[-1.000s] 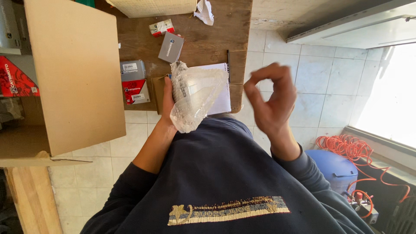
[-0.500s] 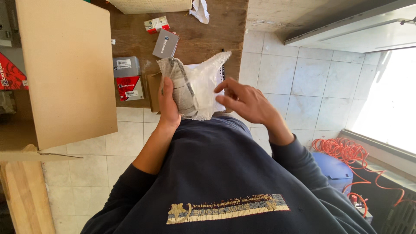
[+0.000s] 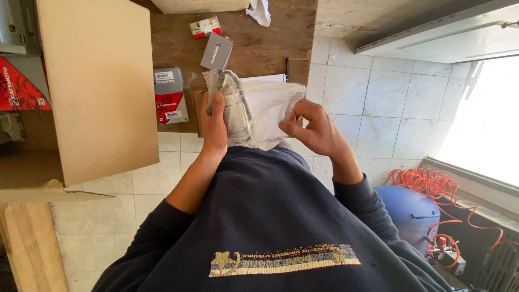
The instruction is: The person unboxes a mechanical component from a box, removes the bubble wrap protection, and examines the item by hand before placing it back into the packaging.
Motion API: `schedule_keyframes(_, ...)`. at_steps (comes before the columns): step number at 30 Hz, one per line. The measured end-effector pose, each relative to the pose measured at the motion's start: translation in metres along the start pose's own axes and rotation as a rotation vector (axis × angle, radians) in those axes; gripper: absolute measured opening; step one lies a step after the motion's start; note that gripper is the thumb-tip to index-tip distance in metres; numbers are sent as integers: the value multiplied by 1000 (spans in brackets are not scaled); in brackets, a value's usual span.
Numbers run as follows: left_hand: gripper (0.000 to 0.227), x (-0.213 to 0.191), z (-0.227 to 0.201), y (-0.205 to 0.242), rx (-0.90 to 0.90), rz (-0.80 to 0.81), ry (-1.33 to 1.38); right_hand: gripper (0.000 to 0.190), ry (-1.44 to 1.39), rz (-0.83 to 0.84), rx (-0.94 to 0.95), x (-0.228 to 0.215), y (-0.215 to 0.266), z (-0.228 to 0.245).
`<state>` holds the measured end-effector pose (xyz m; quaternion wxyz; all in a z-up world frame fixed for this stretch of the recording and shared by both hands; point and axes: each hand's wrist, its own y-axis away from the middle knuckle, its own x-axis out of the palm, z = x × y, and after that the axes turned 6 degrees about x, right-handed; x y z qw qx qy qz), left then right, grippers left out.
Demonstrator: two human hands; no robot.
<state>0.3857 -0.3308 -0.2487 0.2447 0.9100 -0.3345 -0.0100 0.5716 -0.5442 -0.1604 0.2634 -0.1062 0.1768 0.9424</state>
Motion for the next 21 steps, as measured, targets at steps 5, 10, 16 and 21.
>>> schedule_keyframes(5,97,-29,34,-19,74,44,84,14,-646,31,-230,46,-12,20)
schedule_keyframes(10,92,-43,41,-19,79,86,96,90,-357,-66,-33,65,-24,6)
schedule_keyframes(16,104,-37,-5,-19,-28,124,182,13,-381,26,148,81,-22,29)
schedule_keyframes(21,100,-21,-38,-13,-242,113,680,65,-17,-367,487,72,-33,-38)
